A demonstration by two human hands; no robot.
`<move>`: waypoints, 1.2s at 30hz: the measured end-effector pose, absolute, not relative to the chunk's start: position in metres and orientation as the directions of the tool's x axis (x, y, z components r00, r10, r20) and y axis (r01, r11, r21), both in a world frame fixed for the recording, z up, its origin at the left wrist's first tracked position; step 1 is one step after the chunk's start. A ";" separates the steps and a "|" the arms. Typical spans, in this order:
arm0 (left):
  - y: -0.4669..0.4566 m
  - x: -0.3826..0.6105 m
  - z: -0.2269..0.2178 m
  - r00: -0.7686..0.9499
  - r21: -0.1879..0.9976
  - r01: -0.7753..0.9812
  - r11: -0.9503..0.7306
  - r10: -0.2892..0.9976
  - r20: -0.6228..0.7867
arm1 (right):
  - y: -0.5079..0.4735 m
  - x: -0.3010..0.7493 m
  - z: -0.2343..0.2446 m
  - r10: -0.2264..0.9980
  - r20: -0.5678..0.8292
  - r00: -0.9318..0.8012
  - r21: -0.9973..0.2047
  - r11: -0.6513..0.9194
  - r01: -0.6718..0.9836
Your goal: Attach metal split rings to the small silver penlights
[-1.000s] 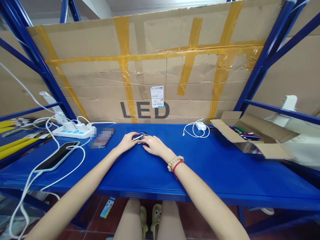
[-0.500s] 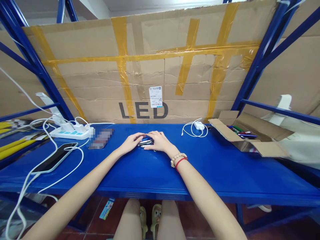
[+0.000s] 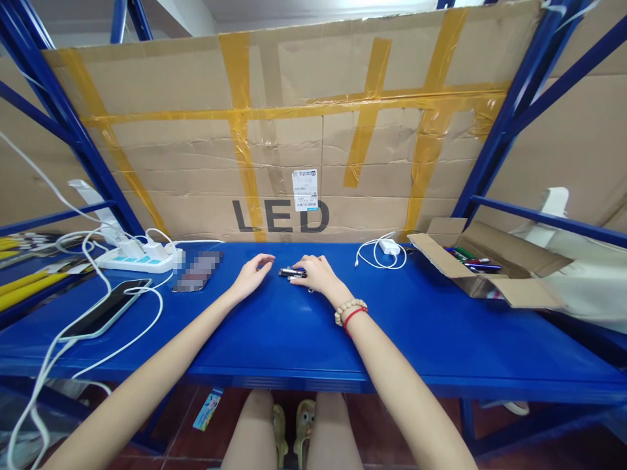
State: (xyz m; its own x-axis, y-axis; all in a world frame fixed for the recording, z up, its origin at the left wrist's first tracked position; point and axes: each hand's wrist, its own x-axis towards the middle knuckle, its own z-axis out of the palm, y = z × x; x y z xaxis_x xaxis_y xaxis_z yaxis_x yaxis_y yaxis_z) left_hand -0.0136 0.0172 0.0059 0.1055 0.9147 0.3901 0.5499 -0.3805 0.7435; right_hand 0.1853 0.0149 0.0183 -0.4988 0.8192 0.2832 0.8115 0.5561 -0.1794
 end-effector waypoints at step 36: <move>0.015 -0.012 0.007 0.117 0.718 0.566 -0.406 0.901 0.417 | 0.031 0.233 0.016 0.893 0.274 -0.358 -0.100 0.397 0.912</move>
